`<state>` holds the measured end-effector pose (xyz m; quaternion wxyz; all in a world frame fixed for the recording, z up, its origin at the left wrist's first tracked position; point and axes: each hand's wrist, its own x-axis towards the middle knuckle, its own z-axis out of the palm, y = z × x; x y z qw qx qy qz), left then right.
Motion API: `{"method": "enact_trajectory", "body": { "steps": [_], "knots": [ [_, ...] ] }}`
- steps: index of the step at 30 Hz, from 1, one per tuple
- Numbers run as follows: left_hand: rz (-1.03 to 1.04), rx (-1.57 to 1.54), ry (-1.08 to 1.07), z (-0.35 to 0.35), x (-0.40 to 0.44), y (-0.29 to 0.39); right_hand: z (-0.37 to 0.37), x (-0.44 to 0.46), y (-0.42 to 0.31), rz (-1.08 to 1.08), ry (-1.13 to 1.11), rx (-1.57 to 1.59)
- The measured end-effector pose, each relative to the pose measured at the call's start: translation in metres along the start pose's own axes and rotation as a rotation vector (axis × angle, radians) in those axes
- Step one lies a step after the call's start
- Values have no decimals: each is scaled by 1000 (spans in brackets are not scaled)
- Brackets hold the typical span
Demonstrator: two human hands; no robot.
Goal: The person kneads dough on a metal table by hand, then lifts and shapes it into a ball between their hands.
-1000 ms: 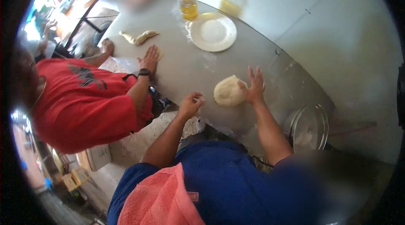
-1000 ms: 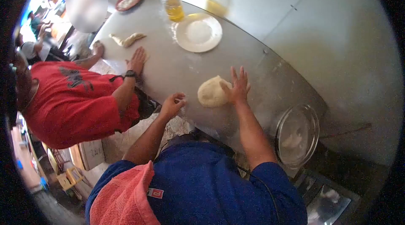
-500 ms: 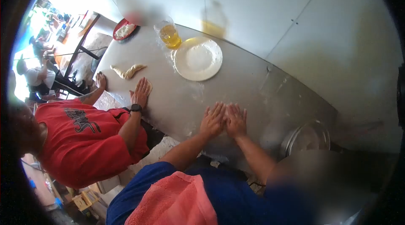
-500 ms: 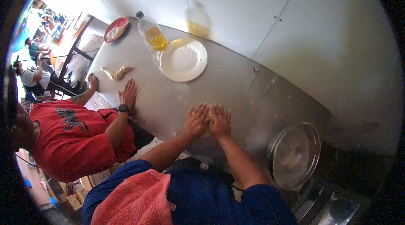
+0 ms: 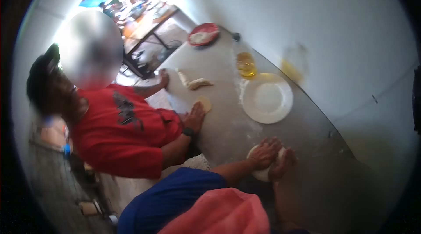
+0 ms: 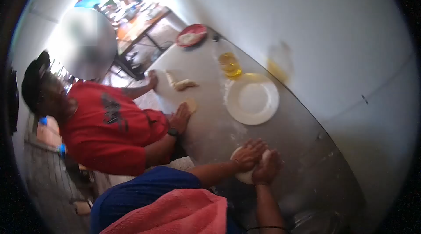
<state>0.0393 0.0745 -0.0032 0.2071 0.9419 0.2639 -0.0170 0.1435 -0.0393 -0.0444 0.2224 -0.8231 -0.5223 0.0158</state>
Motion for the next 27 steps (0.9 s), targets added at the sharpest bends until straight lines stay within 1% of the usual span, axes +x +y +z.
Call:
{"method": "enact_trajectory", "body": {
  "steps": [2,3,5,6,8,9,11,12,14,15,16,17,19,20,22,23,24,26,27],
  "knots": [
    [-50,13,24,-5,6,-3,7,5,4,61,-15,-108],
    [-43,3,49,-5,6,-3,6,14,-2,22,-2,-94],
    [-36,-15,79,2,0,0,-5,10,-4,134,-79,-55],
    [-29,1,171,6,-2,0,-7,7,-1,122,-73,-60],
    [-10,25,279,13,-6,3,-4,7,5,117,-183,-79],
    [-80,-20,221,16,-8,5,-11,10,4,108,-162,-78],
    [-152,-59,178,19,-7,1,-24,12,4,135,-405,20],
    [-259,-230,133,26,-3,-1,-8,13,24,123,-399,17],
    [-360,-396,92,39,2,-16,56,17,82,-72,-428,169],
    [-283,-1087,352,45,4,-30,38,13,76,-96,-375,289],
    [-160,-1775,613,45,4,-36,15,14,61,-113,-268,487],
    [-152,-1772,621,23,-10,-26,-14,19,43,-149,-178,663],
    [-262,-929,495,-53,-74,11,-67,30,16,-202,-87,870],
    [-265,-931,500,-66,-97,15,-94,38,2,-189,-82,924],
    [-194,-787,451,-85,-139,21,-138,54,-15,-149,-84,972],
    [-245,-808,414,-99,-165,31,-158,58,-19,-111,-82,1019],
    [-298,-831,379,-109,-193,38,-180,54,-23,-116,-77,1018],
    [-178,-597,329,-101,-246,23,-212,40,-35,-312,120,784],
    [-144,-627,328,-109,-274,34,-208,34,-39,-320,122,786]
  ]
}}
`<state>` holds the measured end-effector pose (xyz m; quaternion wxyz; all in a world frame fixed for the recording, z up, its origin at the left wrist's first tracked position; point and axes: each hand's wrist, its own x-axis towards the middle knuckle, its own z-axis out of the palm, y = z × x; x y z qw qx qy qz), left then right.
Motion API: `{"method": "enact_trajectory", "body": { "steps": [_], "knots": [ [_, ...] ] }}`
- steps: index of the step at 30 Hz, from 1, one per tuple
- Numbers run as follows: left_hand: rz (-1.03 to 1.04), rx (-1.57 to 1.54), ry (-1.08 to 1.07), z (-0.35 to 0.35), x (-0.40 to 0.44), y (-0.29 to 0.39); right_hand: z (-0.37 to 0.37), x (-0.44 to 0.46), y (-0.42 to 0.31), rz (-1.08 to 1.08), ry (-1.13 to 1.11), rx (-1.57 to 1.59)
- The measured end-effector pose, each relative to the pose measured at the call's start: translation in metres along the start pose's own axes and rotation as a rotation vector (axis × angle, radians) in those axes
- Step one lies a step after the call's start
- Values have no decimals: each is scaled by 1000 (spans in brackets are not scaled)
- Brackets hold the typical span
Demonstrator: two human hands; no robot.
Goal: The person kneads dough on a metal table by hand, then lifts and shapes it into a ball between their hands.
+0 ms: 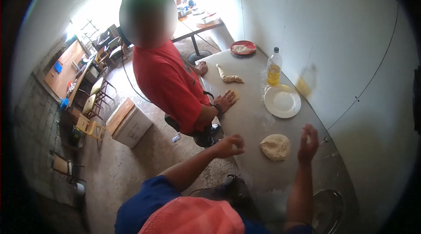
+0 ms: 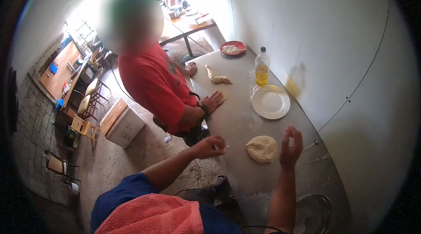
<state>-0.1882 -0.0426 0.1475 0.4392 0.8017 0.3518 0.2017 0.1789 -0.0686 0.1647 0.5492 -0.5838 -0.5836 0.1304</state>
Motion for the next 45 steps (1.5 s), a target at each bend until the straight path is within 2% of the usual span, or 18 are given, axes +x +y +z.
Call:
{"method": "enact_trajectory", "body": {
  "steps": [3,5,6,7,9,10,12,15,16,18,22,25,28,33,37,39,40,45],
  "knots": [
    [165,-7,-71,-31,-73,43,21,-44,-14,286,-506,-156],
    [218,-92,-151,-57,-110,91,21,-68,-42,316,-488,-6],
    [236,-220,-313,-72,-125,110,18,-85,-52,359,-480,137],
    [259,-352,-473,-84,-138,129,16,-101,-54,358,-480,121],
    [348,-415,-609,-94,-160,175,18,-127,-52,309,-474,94],
    [364,-419,-618,-92,-168,189,18,-141,-50,310,-463,79],
    [543,-393,-653,-87,-184,206,18,-166,-53,423,-383,296],
    [645,-418,-677,-87,-215,211,0,-201,-75,427,-389,182],
    [652,-426,-685,-88,-229,210,-3,-217,-76,434,-381,173],
    [602,-353,-509,-91,-256,207,-6,-250,-72,441,-277,214],
    [702,-455,-651,-90,-307,187,3,-317,-81,502,-196,195],
    [746,-400,-541,-91,-339,191,14,-361,-106,458,-251,-44],
    [889,-130,-15,-100,-363,219,29,-401,-136,499,-357,-55],
    [1245,-247,455,-116,-411,252,50,-424,-177,499,-604,-163],
    [1288,-294,493,-117,-432,260,79,-434,-176,490,-623,-25],
    [1281,-319,478,-109,-437,259,74,-441,-171,415,-628,-143],
    [1269,-327,456,-111,-437,257,76,-465,-188,466,-617,-107],
    [1291,-385,396,-98,-445,261,83,-439,-196,451,-647,-186]
  ]
}}
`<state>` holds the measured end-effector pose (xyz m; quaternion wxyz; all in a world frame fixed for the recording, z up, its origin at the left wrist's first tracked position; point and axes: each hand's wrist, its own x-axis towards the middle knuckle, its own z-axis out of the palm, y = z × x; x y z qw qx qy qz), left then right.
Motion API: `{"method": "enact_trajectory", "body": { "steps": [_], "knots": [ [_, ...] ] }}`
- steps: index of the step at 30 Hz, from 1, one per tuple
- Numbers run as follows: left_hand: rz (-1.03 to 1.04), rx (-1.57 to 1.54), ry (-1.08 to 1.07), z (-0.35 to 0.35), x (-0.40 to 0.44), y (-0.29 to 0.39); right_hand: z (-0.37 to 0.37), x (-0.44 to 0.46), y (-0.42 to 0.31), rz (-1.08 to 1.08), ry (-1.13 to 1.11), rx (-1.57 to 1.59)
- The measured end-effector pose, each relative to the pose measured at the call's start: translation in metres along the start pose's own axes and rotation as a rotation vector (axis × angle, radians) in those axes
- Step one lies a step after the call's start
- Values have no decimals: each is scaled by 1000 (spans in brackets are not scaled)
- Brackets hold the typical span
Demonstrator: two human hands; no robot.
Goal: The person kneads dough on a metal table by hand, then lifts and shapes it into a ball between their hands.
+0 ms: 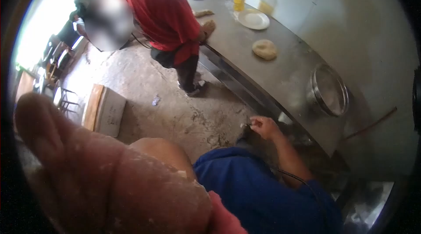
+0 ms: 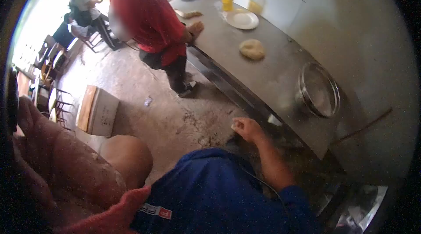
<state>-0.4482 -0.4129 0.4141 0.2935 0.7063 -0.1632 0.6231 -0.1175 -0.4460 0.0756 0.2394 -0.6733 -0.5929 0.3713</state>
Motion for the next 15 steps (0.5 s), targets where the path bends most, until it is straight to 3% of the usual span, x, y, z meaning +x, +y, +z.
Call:
{"method": "enact_trajectory", "body": {
  "steps": [15],
  "knots": [
    [-81,-179,-20,19,10,4,-12,-8,11,18,55,26]
  ]
}}
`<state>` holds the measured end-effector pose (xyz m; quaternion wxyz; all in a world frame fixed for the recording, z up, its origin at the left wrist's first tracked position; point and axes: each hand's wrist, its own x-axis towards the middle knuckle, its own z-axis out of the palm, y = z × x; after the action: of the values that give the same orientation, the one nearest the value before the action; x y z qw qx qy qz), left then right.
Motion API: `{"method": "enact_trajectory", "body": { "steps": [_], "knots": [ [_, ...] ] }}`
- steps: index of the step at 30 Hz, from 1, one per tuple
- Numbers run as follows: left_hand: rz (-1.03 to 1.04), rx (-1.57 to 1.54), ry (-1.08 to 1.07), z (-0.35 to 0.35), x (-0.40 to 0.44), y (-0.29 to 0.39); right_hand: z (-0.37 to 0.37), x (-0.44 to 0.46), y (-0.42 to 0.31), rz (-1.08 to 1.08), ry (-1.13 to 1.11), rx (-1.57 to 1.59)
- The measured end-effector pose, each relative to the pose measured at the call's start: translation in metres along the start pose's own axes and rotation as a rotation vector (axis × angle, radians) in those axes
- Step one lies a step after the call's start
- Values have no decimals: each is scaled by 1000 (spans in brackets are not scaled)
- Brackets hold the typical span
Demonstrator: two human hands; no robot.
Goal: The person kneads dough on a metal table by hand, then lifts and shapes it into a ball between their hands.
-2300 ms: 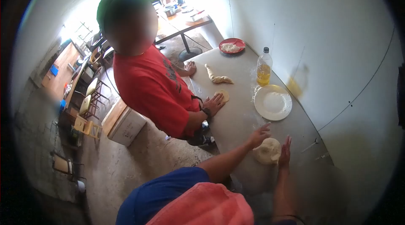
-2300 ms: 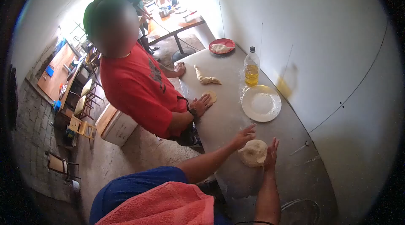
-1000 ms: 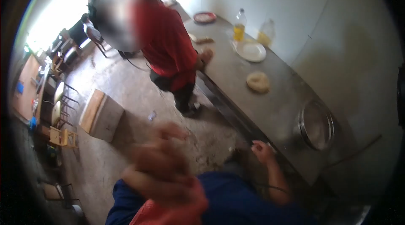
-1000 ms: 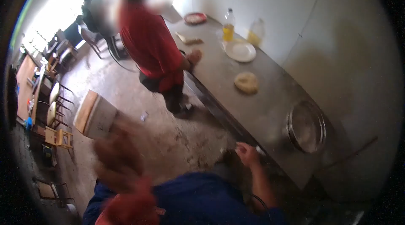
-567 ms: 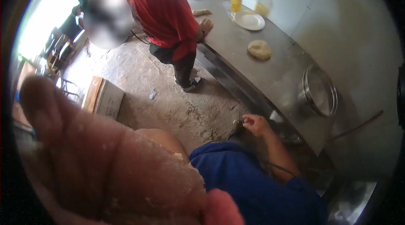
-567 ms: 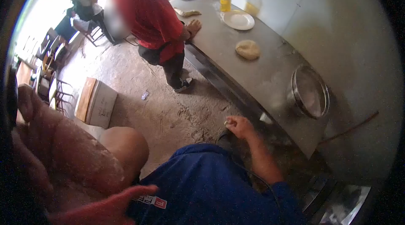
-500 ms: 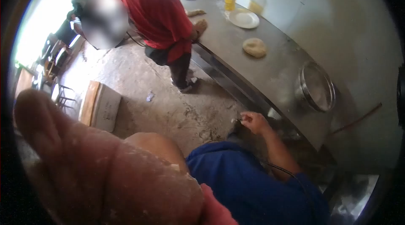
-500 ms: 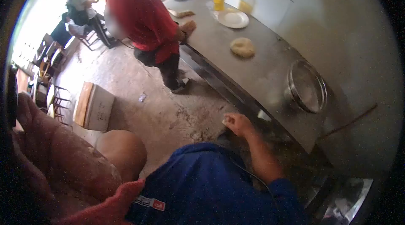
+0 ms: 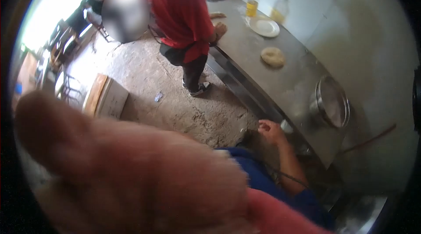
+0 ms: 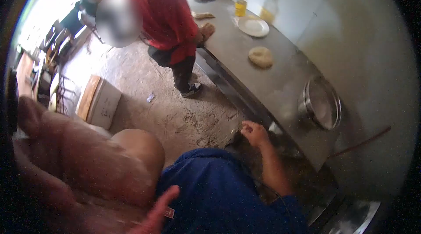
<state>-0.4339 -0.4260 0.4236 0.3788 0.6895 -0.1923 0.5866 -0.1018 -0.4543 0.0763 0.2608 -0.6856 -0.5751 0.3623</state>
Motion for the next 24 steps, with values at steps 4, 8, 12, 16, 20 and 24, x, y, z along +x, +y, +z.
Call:
{"method": "enact_trajectory", "body": {
  "steps": [4,8,12,16,20,24],
  "knots": [
    [-38,-15,4,3,2,5,6,7,26,91,35,80],
    [-34,-45,3,0,7,-8,-5,1,15,84,-13,37],
    [-49,-64,0,2,6,-5,-10,-1,-11,122,67,-120],
    [-123,-61,8,11,12,8,-2,22,41,91,-93,1],
    [-151,-95,28,18,23,18,-5,52,160,-79,-150,159],
    [-186,-148,50,29,38,31,4,57,179,-1,-91,204]
  ]
}}
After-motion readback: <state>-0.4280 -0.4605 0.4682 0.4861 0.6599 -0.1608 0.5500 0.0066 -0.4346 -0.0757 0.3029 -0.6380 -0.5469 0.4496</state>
